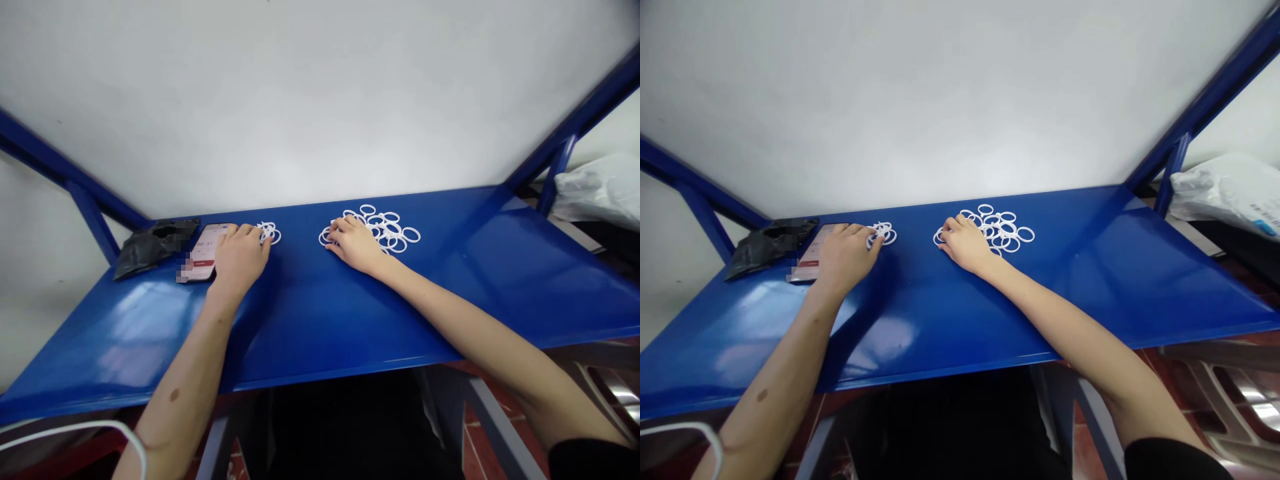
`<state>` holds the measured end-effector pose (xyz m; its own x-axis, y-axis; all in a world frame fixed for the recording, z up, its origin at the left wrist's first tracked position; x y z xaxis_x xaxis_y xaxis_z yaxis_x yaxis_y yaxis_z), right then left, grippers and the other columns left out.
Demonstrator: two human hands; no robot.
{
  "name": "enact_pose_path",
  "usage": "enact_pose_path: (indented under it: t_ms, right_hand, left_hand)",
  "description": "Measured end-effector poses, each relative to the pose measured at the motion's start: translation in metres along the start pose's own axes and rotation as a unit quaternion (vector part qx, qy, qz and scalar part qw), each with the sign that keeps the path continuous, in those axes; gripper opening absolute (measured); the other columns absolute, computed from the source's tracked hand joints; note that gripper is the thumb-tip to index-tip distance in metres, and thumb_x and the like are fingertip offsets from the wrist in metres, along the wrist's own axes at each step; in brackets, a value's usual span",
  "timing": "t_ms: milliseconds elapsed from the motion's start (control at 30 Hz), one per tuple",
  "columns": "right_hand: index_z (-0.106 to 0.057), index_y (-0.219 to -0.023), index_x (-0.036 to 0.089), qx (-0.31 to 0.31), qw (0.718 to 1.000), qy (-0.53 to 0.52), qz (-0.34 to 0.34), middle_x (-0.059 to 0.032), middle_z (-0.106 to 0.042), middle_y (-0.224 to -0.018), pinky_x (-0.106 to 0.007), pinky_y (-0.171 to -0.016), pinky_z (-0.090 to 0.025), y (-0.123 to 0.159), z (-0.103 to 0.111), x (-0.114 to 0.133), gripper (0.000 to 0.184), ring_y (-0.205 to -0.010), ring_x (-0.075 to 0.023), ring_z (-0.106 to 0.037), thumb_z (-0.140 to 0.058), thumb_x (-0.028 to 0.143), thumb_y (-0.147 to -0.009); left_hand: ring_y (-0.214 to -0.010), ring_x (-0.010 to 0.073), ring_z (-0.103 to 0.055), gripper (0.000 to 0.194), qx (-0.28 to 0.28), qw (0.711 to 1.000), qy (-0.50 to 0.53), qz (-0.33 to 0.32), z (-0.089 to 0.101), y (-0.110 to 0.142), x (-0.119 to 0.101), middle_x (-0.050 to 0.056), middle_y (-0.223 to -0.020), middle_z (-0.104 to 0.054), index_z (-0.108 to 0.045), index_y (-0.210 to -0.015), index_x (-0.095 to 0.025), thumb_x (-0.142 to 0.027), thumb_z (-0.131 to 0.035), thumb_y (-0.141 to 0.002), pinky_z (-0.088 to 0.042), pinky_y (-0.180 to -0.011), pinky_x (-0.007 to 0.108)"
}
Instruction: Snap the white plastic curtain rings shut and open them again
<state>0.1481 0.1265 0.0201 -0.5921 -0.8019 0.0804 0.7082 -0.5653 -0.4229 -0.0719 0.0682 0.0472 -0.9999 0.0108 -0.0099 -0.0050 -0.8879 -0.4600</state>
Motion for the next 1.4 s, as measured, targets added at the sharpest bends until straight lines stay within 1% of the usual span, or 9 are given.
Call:
enact_pose_path:
  t_ms: [167,267,333,500,933,1033,1133,1233,1400]
  right_hand:
    - [-0.073,-0.093,0.014,0.029,0.998,-0.036,0.053,-0.0106,-0.067,-0.095,-0.038,-0.084,-0.042,0.003,0.0,0.01,0.024,-0.088,-0.0234,-0.048,-0.051,0.021,-0.102]
    - [-0.071,-0.094,0.015,0.055,0.991,-0.07,0.098,-0.01,-0.067,-0.096,-0.037,-0.082,-0.043,0.007,0.0,0.018,0.024,-0.087,-0.0225,-0.047,-0.048,0.019,-0.102]
    - [-0.068,-0.097,0.015,0.073,0.984,-0.107,0.12,-0.0097,-0.066,-0.099,-0.036,-0.083,-0.045,0.011,0.0,0.022,0.023,-0.088,-0.0218,-0.049,-0.045,0.016,-0.103]
    - [-0.063,-0.105,0.014,0.077,0.974,-0.16,0.139,-0.0103,-0.064,-0.104,-0.035,-0.088,-0.049,0.014,0.002,0.031,0.022,-0.092,-0.021,-0.053,-0.041,0.016,-0.104]
    - [-0.063,-0.097,0.015,0.044,0.981,-0.142,0.124,-0.0097,-0.065,-0.096,-0.038,-0.084,-0.052,0.012,-0.004,0.031,0.018,-0.089,-0.0225,-0.056,-0.049,0.024,-0.103]
    - [-0.062,-0.114,0.014,-0.016,0.985,-0.147,0.089,-0.014,-0.064,-0.114,-0.042,-0.093,-0.051,0.012,0.006,0.024,0.025,-0.105,-0.025,-0.059,-0.051,0.033,-0.103]
    - [-0.058,-0.131,0.011,-0.072,0.995,-0.064,0.002,-0.0195,-0.061,-0.128,-0.051,-0.101,-0.046,0.01,0.015,0.006,0.045,-0.119,-0.0323,-0.053,-0.051,0.044,-0.101]
    - [-0.066,-0.125,0.011,-0.046,0.998,0.017,-0.037,-0.0194,-0.066,-0.121,-0.055,-0.103,-0.041,0.01,0.011,-0.007,0.048,-0.123,-0.0371,-0.048,-0.05,0.049,-0.101]
    - [-0.07,-0.122,0.016,0.009,0.999,-0.001,0.051,-0.013,-0.068,-0.119,-0.05,-0.101,-0.042,0.013,0.004,0.008,0.044,-0.12,-0.0331,-0.048,-0.046,0.048,-0.103]
  left_hand:
    - [-0.107,0.0283,-0.061,0.023,-0.033,0.991,0.089,-0.095,0.004,0.004,-0.036,0.01,-0.112,-0.071,-0.068,-0.11,-0.019,-0.03,-0.052,-0.1,-0.047,-0.095,0.043]
    - [-0.112,0.0221,-0.061,0.023,0.023,0.96,0.179,-0.214,-0.006,0.013,-0.068,0.006,-0.125,-0.068,-0.063,-0.121,-0.021,-0.025,-0.052,-0.1,-0.046,-0.101,0.037]
    - [-0.109,0.0211,-0.062,0.019,0.074,0.947,0.195,-0.246,-0.014,0.018,-0.08,0.005,-0.124,-0.068,-0.062,-0.117,-0.021,-0.023,-0.054,-0.1,-0.047,-0.097,0.036]
    - [-0.089,0.0219,-0.06,0.005,0.148,0.948,0.151,-0.238,-0.027,0.017,-0.08,0.002,-0.095,-0.071,-0.061,-0.094,-0.021,-0.02,-0.057,-0.097,-0.045,-0.08,0.036]
    - [-0.09,0.0218,-0.058,0.01,0.115,0.947,0.122,-0.274,-0.027,0.017,-0.084,0.004,-0.096,-0.067,-0.062,-0.097,-0.019,-0.027,-0.056,-0.1,-0.041,-0.077,0.035]
    - [-0.089,0.0215,-0.059,0.012,0.101,0.948,0.102,-0.282,-0.028,0.017,-0.085,0.006,-0.097,-0.068,-0.065,-0.096,-0.018,-0.024,-0.055,-0.1,-0.041,-0.077,0.035]
    - [-0.087,0.0215,-0.06,0.013,0.088,0.951,0.094,-0.28,-0.029,0.017,-0.085,0.006,-0.095,-0.068,-0.066,-0.096,-0.019,-0.025,-0.055,-0.1,-0.042,-0.076,0.035]
    - [-0.087,0.0215,-0.061,0.014,0.083,0.955,0.108,-0.262,-0.028,0.015,-0.081,0.005,-0.094,-0.069,-0.067,-0.094,-0.019,-0.026,-0.056,-0.1,-0.043,-0.075,0.035]
    - [-0.09,0.022,-0.062,0.017,0.049,0.966,0.114,-0.225,-0.019,0.01,-0.066,0.006,-0.098,-0.072,-0.069,-0.095,-0.02,-0.028,-0.054,-0.1,-0.046,-0.079,0.035]
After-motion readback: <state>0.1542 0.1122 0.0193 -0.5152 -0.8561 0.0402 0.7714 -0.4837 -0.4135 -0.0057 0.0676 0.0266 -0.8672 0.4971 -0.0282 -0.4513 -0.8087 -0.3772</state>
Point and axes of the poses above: each hand's wrist, its own y-axis away from the middle knuckle, its own z-axis out of the back of the hand, x = y × z, the point moved 6 cm from there along -y, towards the middle knuckle
